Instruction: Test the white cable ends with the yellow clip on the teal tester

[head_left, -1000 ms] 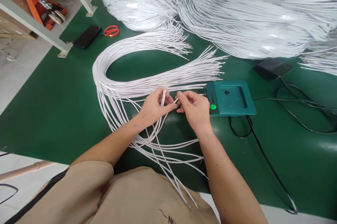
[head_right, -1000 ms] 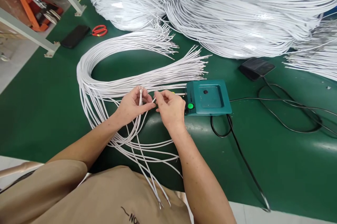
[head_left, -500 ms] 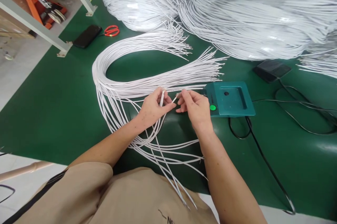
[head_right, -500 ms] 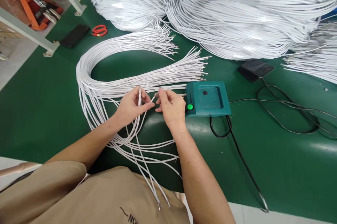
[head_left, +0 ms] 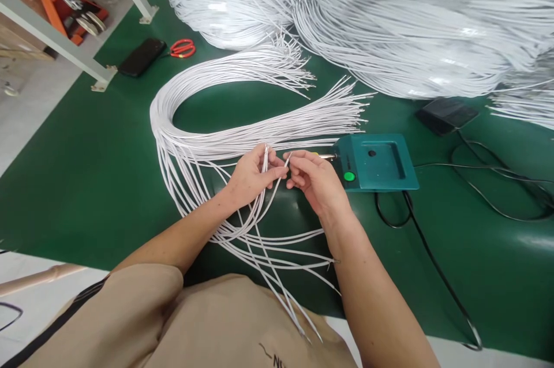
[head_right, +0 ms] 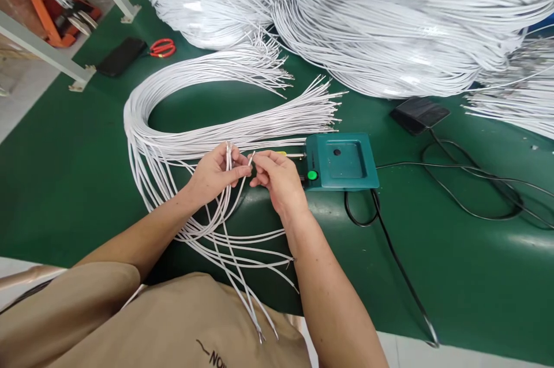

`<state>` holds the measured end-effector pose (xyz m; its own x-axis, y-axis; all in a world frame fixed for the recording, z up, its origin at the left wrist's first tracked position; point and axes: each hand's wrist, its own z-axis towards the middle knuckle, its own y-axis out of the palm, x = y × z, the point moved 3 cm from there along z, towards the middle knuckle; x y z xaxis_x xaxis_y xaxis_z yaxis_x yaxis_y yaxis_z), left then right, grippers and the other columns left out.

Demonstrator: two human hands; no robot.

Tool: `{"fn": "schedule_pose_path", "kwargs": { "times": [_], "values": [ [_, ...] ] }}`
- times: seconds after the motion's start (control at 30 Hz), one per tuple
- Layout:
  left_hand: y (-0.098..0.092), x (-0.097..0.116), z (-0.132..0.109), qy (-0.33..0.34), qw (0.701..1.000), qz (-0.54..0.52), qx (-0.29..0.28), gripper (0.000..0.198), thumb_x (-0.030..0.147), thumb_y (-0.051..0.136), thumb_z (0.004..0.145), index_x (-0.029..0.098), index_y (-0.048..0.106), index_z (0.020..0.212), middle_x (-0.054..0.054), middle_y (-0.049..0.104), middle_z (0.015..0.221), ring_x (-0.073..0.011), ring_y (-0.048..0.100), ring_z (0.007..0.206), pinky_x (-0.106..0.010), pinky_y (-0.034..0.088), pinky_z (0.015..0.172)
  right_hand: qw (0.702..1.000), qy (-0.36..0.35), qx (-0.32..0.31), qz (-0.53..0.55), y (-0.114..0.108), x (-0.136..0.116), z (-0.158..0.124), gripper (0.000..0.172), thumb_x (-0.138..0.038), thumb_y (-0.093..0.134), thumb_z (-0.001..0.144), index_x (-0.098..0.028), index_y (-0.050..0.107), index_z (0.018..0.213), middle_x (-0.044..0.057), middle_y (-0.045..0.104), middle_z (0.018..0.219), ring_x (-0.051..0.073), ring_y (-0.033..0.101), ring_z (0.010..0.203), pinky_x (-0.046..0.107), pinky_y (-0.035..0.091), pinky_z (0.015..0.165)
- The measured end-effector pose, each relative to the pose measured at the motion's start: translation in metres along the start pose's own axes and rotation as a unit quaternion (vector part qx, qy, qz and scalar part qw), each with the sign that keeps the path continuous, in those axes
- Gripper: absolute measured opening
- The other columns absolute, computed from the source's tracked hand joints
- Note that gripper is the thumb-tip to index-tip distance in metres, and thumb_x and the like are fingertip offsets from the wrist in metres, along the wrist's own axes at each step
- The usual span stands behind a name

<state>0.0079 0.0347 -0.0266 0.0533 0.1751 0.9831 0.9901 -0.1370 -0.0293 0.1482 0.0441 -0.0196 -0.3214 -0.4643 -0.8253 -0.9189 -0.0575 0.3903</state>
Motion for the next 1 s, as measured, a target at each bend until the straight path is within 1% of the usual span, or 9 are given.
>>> {"fn": "schedule_pose_path", "kwargs": {
  "times": [0.13, 0.2, 0.3, 0.43, 0.53, 0.63, 0.83, 0.93, 1.0],
  "values": [
    [0.0014, -0.0005, -0.0005, -0.001, 1.0, -0.002, -0.018, 0.034, 0.029, 0.07, 0.075, 0.019, 0.038, 0.08, 0.003, 0.065, 0.077, -0.003, 0.049, 0.046, -0.017, 0.04, 0.046, 0.998, -0.038, 0.002, -0.051, -0.0001, -0.0046, -0.001, 0.029, -0.023, 0.066, 0.067, -0.019, 0.069, 0.096, -0.009, 0.047, 0.052, 0.006, 0.041, 0.047, 0.022, 0.046, 0.052],
    [0.002, 0.0001, -0.0007, -0.002, 1.0, -0.004, -0.023, 0.035, 0.028, 0.07, 0.075, 0.019, 0.037, 0.079, 0.003, 0.065, 0.077, -0.0032, 0.05, 0.047, -0.017, 0.04, 0.045, 0.996, -0.052, 0.002, -0.077, -0.0003, -0.0062, -0.0014, 0.023, -0.023, 0.065, 0.067, -0.018, 0.07, 0.089, -0.007, 0.054, 0.056, 0.007, 0.047, 0.051, 0.022, 0.045, 0.055],
    [0.0025, 0.0013, -0.0006, 0.0, 1.0, -0.01, -0.028, 0.034, 0.026, 0.069, 0.075, 0.02, 0.036, 0.079, 0.002, 0.065, 0.077, -0.006, 0.055, 0.054, -0.017, 0.041, 0.046, 0.993, -0.059, 0.026, -0.094, -0.0019, -0.0069, -0.0017, 0.014, -0.024, 0.068, 0.066, -0.016, 0.071, 0.077, -0.003, 0.061, 0.061, 0.007, 0.049, 0.052, 0.022, 0.044, 0.056],
    [0.0014, 0.0021, -0.0004, 0.008, 1.0, -0.004, -0.017, 0.03, 0.026, 0.068, 0.076, 0.02, 0.039, 0.08, 0.002, 0.061, 0.077, -0.0088, 0.058, 0.063, -0.017, 0.041, 0.047, 0.991, -0.071, 0.06, -0.095, -0.0041, -0.0074, -0.0024, 0.017, -0.026, 0.075, 0.063, -0.016, 0.072, 0.075, -0.002, 0.063, 0.062, 0.007, 0.049, 0.052, 0.023, 0.044, 0.056],
    [-0.0001, 0.0026, -0.0004, 0.022, 1.0, 0.008, -0.015, 0.026, 0.028, 0.067, 0.077, 0.02, 0.051, 0.095, 0.002, 0.059, 0.078, -0.0084, 0.055, 0.061, -0.018, 0.041, 0.048, 0.989, -0.084, 0.058, -0.111, -0.0045, -0.0078, -0.0026, 0.016, -0.03, 0.074, 0.065, -0.016, 0.071, 0.074, -0.002, 0.063, 0.062, 0.009, 0.051, 0.053, 0.024, 0.045, 0.058],
    [-0.0013, 0.0025, -0.0004, 0.047, 0.998, 0.043, -0.027, 0.04, 0.027, 0.066, 0.078, 0.023, 0.057, 0.117, 0.002, 0.058, 0.078, -0.009, 0.051, 0.062, -0.02, 0.042, 0.054, 0.983, -0.105, 0.051, -0.14, -0.0047, -0.0085, -0.0024, 0.014, -0.031, 0.07, 0.07, -0.017, 0.07, 0.072, -0.002, 0.062, 0.061, 0.009, 0.052, 0.054, 0.025, 0.046, 0.061],
    [-0.0028, 0.0017, -0.0012, 0.085, 0.99, 0.107, -0.034, 0.034, 0.025, 0.06, 0.082, 0.023, 0.064, 0.116, -0.002, 0.06, 0.087, -0.0123, 0.054, 0.073, -0.023, 0.044, 0.066, 0.983, -0.097, 0.046, -0.148, -0.0041, -0.0052, -0.0001, 0.011, -0.027, 0.067, 0.068, -0.017, 0.064, 0.065, -0.004, 0.058, 0.057, 0.008, 0.049, 0.05, 0.023, 0.045, 0.055],
    [-0.0037, 0.0043, -0.0016, 0.092, 0.988, 0.123, -0.033, 0.031, 0.024, 0.059, 0.083, 0.022, 0.064, 0.114, -0.002, 0.06, 0.087, -0.0117, 0.053, 0.071, -0.023, 0.044, 0.065, 0.989, -0.055, 0.037, -0.129, -0.0038, -0.0015, 0.0024, 0.015, -0.023, 0.064, 0.065, -0.018, 0.054, 0.055, -0.007, 0.045, 0.049, 0.006, 0.039, 0.042, 0.022, 0.044, 0.046],
    [-0.0048, 0.0059, -0.0013, 0.087, 0.988, 0.124, -0.035, 0.031, 0.024, 0.06, 0.083, 0.022, 0.063, 0.114, -0.001, 0.059, 0.083, -0.0106, 0.052, 0.066, -0.023, 0.043, 0.063, 0.992, -0.02, 0.024, -0.123, -0.0036, 0.0003, 0.0038, 0.015, -0.025, 0.062, 0.066, -0.018, 0.054, 0.056, -0.008, 0.041, 0.047, 0.005, 0.032, 0.039, 0.023, 0.045, 0.043]
  ]
}}
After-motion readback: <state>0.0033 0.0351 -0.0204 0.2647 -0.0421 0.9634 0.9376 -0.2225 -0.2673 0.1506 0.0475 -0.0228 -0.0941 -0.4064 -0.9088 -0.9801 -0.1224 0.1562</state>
